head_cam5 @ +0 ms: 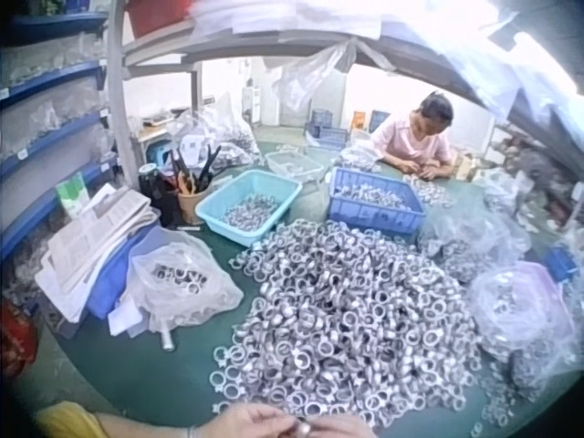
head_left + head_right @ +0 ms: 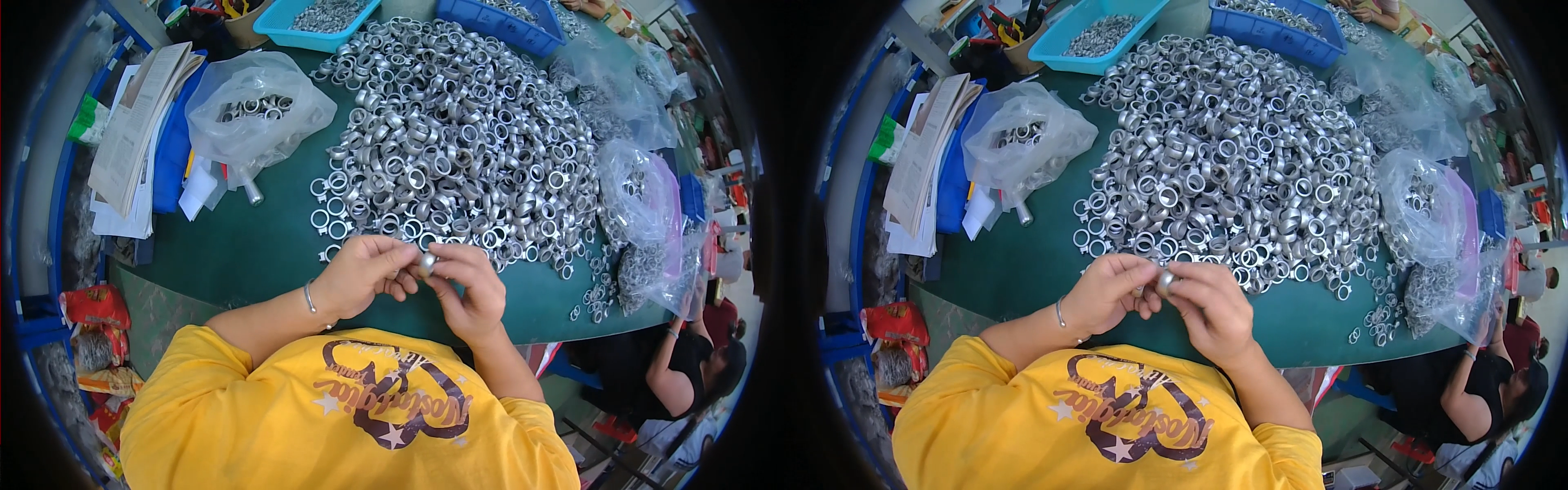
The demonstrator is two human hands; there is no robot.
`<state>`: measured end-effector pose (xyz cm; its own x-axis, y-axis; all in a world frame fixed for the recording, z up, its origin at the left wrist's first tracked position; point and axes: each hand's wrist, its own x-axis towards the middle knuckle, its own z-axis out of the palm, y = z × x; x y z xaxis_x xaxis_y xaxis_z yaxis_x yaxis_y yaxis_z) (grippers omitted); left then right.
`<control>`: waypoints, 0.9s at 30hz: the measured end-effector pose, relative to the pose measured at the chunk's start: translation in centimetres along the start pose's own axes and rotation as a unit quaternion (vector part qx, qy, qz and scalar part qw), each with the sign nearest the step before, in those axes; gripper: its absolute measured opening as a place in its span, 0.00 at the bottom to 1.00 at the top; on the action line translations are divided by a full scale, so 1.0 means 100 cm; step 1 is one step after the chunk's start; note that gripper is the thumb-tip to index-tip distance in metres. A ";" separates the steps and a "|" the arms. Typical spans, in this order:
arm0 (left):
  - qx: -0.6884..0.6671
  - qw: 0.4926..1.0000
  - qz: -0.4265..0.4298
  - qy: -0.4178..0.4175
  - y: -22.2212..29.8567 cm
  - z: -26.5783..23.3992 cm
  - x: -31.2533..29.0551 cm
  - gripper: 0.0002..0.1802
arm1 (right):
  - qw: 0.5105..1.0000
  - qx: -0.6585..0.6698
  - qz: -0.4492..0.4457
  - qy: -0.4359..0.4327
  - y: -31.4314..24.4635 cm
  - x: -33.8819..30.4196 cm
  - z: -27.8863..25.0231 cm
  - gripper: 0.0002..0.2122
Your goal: The person picks up metal rings from a pile on a table, holding each one to look at it before placing it into a plastic bag or a tray.
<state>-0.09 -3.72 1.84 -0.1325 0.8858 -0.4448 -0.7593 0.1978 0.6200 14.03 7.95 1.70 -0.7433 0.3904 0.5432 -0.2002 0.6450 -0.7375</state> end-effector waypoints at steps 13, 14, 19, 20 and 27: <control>-0.098 0.994 -0.036 -0.041 -0.003 -0.009 0.004 0.08 | 0.937 -0.337 0.060 0.069 0.059 0.031 -0.011 0.08; -0.089 0.995 -0.031 -0.022 -0.003 -0.009 0.004 0.07 | 0.949 -0.301 0.063 0.064 0.058 0.029 -0.011 0.07; -0.049 0.999 0.002 -0.008 -0.005 -0.013 0.006 0.05 | 0.966 0.048 0.244 0.069 0.033 0.016 -0.006 0.07; -0.050 0.999 -0.001 -0.007 -0.005 -0.011 0.006 0.05 | 0.963 0.075 0.253 0.058 0.026 0.013 -0.008 0.07; 0.093 0.991 0.099 0.010 -0.006 0.002 0.007 0.07 | 0.995 0.039 0.090 0.013 0.018 0.006 0.001 0.09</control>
<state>0.38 -3.14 1.33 -0.2818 0.9067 -0.3137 -0.5871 0.0956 0.8038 13.19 9.24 0.66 -0.7554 0.5123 0.4085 -0.1145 0.5106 -0.8521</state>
